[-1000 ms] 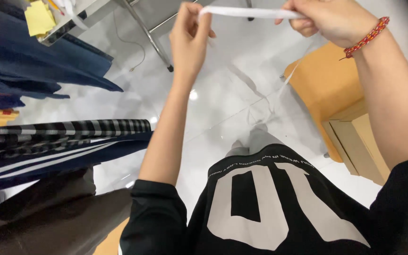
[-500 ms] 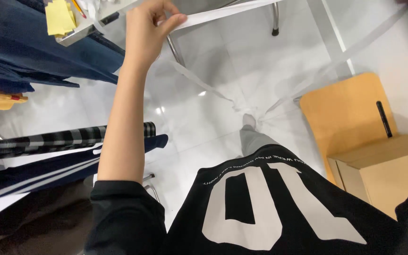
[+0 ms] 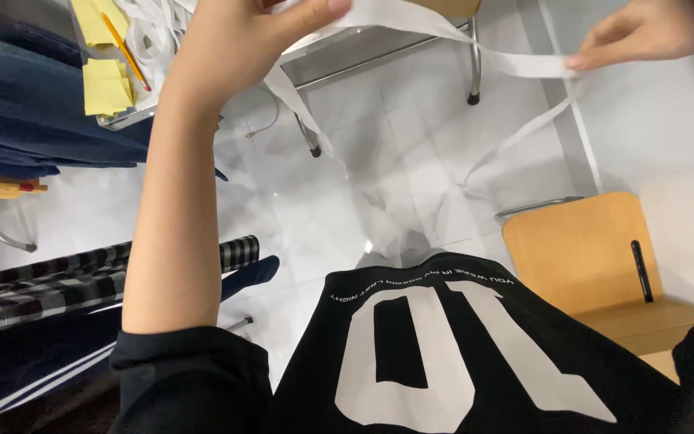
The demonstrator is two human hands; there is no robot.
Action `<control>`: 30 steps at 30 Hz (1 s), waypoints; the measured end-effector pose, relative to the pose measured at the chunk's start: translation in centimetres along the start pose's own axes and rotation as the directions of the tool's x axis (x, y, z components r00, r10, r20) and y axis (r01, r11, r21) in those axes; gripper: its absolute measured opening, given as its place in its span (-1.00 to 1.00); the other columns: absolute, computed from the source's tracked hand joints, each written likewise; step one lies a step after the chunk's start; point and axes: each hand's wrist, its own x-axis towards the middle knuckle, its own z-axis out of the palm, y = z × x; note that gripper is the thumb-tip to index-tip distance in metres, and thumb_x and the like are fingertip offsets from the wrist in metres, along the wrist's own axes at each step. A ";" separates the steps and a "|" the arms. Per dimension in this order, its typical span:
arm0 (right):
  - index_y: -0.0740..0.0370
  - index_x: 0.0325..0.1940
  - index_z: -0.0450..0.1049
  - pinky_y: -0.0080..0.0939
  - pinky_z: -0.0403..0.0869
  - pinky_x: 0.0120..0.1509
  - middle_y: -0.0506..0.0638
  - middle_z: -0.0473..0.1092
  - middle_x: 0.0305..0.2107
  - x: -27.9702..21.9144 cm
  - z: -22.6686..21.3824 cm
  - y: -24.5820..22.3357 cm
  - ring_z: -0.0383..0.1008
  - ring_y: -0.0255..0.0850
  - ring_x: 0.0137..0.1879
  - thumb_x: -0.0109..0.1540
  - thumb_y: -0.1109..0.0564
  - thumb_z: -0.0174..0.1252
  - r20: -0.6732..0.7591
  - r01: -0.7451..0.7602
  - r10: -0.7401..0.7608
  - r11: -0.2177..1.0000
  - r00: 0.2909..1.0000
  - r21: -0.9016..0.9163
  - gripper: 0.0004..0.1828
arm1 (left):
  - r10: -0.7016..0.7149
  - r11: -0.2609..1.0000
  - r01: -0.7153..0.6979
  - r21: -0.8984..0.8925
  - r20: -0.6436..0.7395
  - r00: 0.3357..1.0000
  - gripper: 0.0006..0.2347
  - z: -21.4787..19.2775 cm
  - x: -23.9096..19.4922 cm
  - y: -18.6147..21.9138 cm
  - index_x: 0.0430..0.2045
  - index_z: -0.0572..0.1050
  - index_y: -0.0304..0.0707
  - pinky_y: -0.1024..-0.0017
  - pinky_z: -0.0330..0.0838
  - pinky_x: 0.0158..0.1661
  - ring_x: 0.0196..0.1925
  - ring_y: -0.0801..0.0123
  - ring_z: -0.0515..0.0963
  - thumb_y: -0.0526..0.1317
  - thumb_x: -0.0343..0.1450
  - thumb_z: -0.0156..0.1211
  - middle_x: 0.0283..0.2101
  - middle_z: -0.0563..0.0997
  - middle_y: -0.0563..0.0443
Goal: The person ties a white ribbon around a cardboard box, creating a cross pattern and finishing with a bow. They then pick up a yellow sticky note and a pencil, placing the note on the box and writing on it.
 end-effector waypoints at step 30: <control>0.28 -0.23 0.70 -0.26 0.25 -0.20 -0.05 0.35 -0.48 8.2 -3.2 -21.9 0.17 -0.25 -0.37 0.43 -0.04 0.18 -0.160 0.412 -0.382 0.795 0.910 0.446 -0.63 | -0.353 0.856 0.515 -0.039 0.683 0.639 -0.61 -3.2 8.6 -16.6 -0.06 0.59 -0.08 0.57 0.45 -0.38 -0.52 0.51 0.59 0.15 0.46 0.08 -0.30 0.75 0.10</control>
